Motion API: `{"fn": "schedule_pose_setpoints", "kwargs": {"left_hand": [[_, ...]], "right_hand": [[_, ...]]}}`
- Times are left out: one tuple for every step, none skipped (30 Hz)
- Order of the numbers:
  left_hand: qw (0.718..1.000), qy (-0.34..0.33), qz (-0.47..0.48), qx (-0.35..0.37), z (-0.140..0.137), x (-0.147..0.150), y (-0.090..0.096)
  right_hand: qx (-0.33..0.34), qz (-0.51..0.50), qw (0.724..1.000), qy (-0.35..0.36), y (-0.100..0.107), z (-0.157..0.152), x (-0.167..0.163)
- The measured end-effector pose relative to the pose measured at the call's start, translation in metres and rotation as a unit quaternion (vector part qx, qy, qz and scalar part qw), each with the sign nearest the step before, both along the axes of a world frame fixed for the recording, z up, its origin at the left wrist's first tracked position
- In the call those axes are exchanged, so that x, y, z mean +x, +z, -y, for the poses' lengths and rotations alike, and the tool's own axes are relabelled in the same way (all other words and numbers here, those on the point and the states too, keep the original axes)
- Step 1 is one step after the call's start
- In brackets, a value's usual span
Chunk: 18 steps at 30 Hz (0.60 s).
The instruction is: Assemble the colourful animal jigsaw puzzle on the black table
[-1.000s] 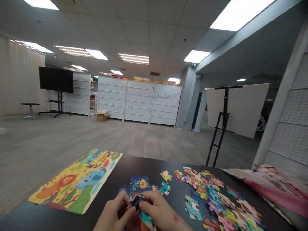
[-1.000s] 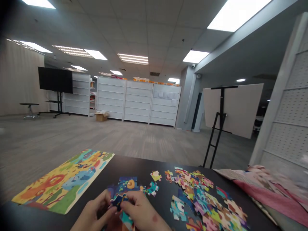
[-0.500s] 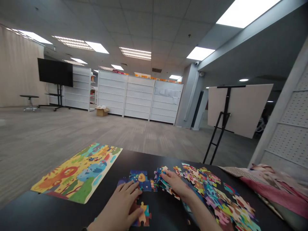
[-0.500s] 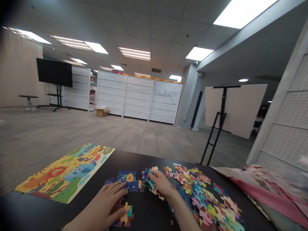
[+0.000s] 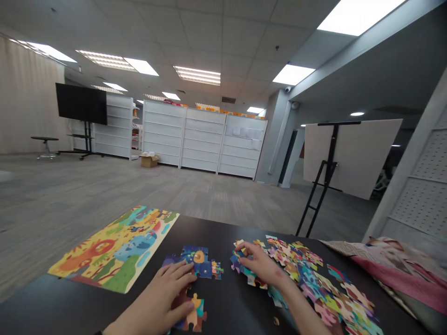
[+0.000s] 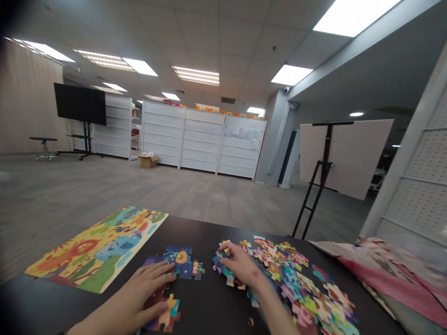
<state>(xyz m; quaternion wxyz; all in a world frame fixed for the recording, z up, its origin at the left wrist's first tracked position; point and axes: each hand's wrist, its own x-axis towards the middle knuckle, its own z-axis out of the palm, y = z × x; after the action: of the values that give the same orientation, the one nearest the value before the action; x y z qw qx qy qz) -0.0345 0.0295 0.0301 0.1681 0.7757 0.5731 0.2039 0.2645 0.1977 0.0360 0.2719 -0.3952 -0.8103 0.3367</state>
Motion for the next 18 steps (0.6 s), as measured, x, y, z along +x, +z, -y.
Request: {"fn": "schedule_pose_setpoints", "kwargs": {"left_hand": [[1.000, 0.001, 0.001, -0.002, 0.001, 0.000, 0.000], [1.000, 0.002, 0.000, -0.004, 0.001, 0.000, 0.001], [1.000, 0.003, -0.004, -0.008, 0.002, 0.001, 0.001], [1.000, 0.006, -0.007, -0.011, 0.002, 0.001, 0.002], [1.000, 0.008, -0.009, -0.014, 0.002, 0.001, 0.002], [1.000, 0.009, -0.010, -0.014, 0.002, 0.001, 0.001], [1.000, 0.009, -0.010, -0.012, 0.001, 0.001, 0.000], [1.000, 0.008, -0.009, -0.009, 0.001, 0.000, -0.002], [1.000, 0.007, -0.008, -0.004, 0.000, -0.001, -0.004], [1.000, 0.006, -0.008, 0.004, -0.001, -0.002, -0.007], [1.000, 0.005, -0.010, 0.010, -0.002, -0.003, -0.009], [1.000, 0.004, -0.013, 0.014, -0.003, -0.004, -0.012], [1.000, 0.005, -0.016, 0.017, -0.004, -0.004, -0.014], [1.000, 0.006, -0.020, 0.018, -0.004, -0.005, -0.016], [1.000, 0.006, -0.025, 0.017, -0.005, -0.005, -0.018], [0.999, 0.006, -0.029, 0.016, -0.005, -0.006, -0.019], [0.999, 0.007, -0.033, 0.017, -0.005, -0.006, -0.020], [0.999, 0.006, -0.036, 0.020, -0.006, -0.006, -0.021]], "right_hand": [[0.005, 0.002, 1.000, 0.008, 0.000, 0.002, -0.003], [0.003, 0.003, 1.000, 0.010, 0.000, 0.004, -0.005], [-0.003, 0.002, 1.000, 0.007, 0.000, 0.006, -0.007], [-0.010, 0.001, 1.000, 0.003, -0.001, 0.007, -0.008], [-0.016, -0.002, 1.000, -0.002, -0.001, 0.009, -0.008], [-0.019, -0.002, 1.000, -0.006, -0.001, 0.009, -0.009], [-0.018, -0.001, 1.000, -0.008, -0.002, 0.010, -0.009], [-0.015, 0.002, 1.000, -0.007, -0.002, 0.010, -0.009], [-0.007, 0.005, 1.000, -0.007, -0.002, 0.009, -0.009], [0.003, 0.005, 1.000, -0.009, -0.002, 0.007, -0.008], [0.014, -0.007, 1.000, -0.019, -0.002, 0.004, -0.006], [0.024, -0.028, 0.999, -0.038, -0.001, 0.001, -0.004], [0.034, -0.057, 0.996, -0.066, 0.000, -0.004, 0.000], [0.042, -0.087, 0.990, -0.099, 0.000, -0.009, 0.003], [0.048, -0.115, 0.983, -0.134, 0.001, -0.015, 0.007], [0.053, -0.136, 0.975, -0.167, 0.002, -0.021, 0.012], [0.056, -0.147, 0.968, -0.195, 0.002, -0.026, 0.015], [0.057, -0.151, 0.963, -0.214, 0.002, -0.030, 0.019]]}}
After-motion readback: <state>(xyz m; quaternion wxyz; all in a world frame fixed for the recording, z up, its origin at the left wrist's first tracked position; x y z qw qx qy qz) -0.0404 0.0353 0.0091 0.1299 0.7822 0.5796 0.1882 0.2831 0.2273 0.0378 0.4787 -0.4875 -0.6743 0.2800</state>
